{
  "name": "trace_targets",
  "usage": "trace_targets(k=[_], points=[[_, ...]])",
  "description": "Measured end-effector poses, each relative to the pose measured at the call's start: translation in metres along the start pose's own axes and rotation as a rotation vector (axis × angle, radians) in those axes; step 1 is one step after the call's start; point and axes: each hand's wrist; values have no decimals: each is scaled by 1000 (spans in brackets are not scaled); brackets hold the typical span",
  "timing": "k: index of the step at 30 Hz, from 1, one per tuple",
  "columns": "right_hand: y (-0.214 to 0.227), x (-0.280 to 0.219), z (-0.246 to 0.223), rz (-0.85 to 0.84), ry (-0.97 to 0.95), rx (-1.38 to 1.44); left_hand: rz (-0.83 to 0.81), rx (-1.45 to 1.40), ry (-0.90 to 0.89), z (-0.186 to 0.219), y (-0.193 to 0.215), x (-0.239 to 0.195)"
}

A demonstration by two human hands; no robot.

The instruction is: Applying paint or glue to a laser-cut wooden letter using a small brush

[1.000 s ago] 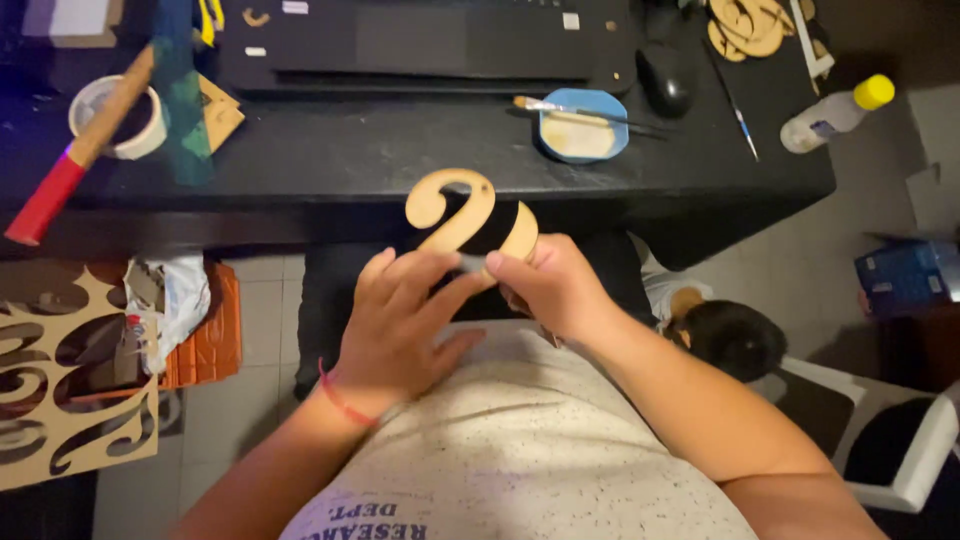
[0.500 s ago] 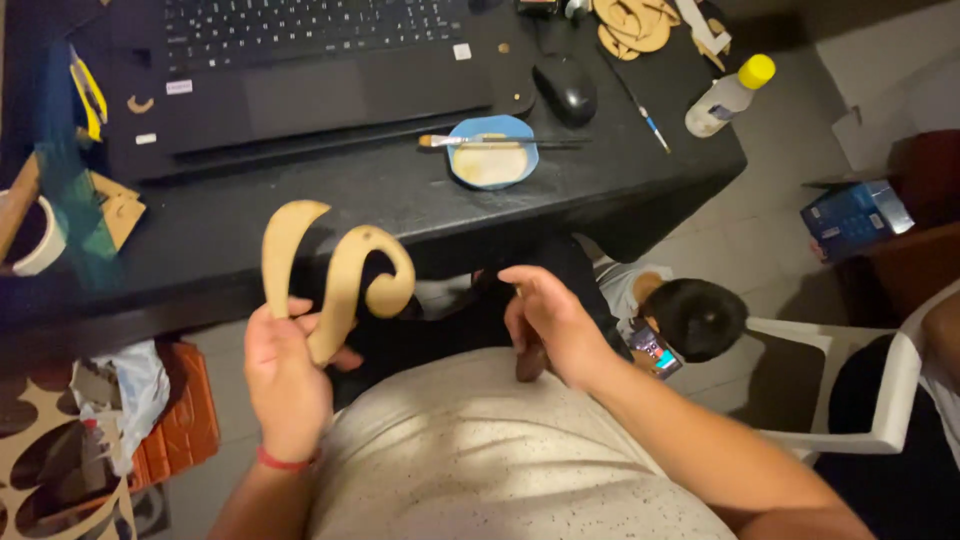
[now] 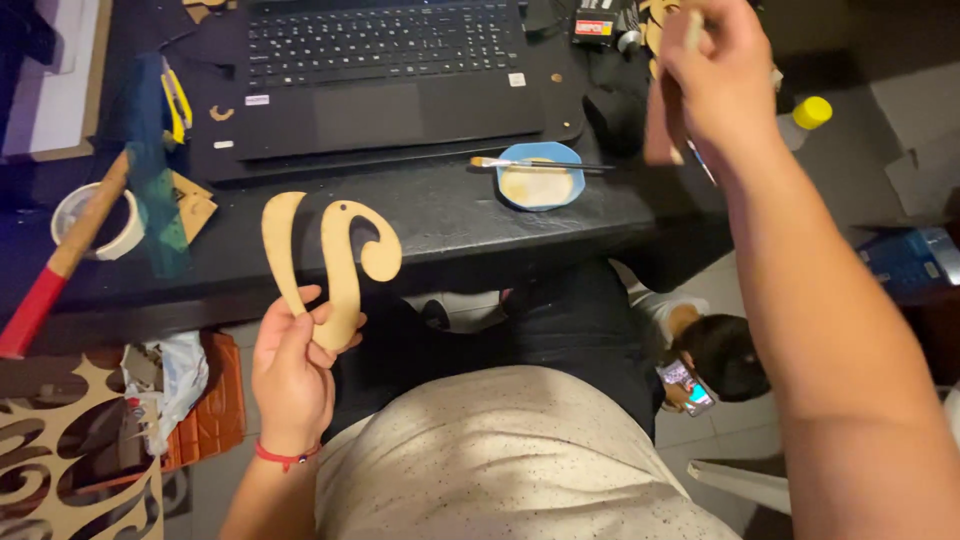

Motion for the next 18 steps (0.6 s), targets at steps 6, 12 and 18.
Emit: trace_targets(k=[6, 12, 18], points=[[-75, 66, 73, -190, -167, -12, 44, 28, 75, 6, 2, 7], [-96, 74, 87, -365, -45, -492, 51, 84, 106, 22, 3, 16], [-46, 22, -2, -735, 484, -462, 83, 192, 107, 16, 14, 34]])
Point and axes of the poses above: each hand's wrist, its own x-axis towards the middle knuckle, its own y-axis out of the back of the hand, z = x × y, and after that the axes turned 11 degrees about y, right-handed
